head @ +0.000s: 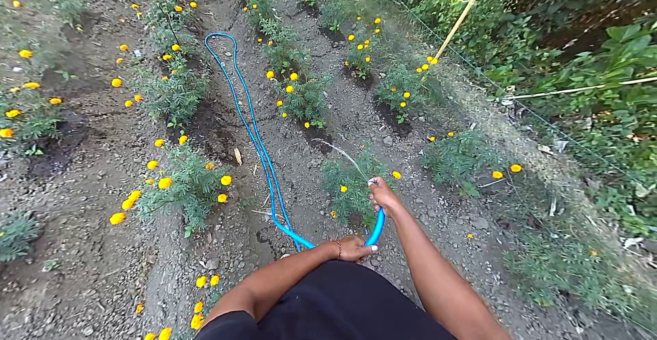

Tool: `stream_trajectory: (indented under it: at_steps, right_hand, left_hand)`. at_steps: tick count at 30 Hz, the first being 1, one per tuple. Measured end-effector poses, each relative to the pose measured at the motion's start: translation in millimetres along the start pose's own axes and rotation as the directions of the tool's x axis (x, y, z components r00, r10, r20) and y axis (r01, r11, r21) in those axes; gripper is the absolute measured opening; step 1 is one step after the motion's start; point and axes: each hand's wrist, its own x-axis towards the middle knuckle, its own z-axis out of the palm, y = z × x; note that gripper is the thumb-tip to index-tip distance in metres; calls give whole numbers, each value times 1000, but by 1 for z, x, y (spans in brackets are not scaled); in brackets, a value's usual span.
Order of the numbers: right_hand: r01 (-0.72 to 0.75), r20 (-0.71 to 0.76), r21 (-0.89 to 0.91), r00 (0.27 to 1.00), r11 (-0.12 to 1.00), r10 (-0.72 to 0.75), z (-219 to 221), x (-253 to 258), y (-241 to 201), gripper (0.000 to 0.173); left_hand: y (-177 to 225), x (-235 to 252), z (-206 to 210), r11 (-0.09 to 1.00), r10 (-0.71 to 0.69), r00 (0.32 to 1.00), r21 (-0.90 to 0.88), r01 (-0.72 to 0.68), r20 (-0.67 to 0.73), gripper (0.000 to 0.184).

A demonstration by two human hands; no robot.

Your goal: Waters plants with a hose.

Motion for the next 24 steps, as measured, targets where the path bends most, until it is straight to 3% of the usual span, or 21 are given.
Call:
stream_trajectory:
  at_steps: [24]
  right_hand:
    - [43, -42, 41, 998, 998, -41, -11, -9, 7, 28]
  left_hand:
    - [10, 1, 7, 999, -19, 1000, 30, 19, 1, 50]
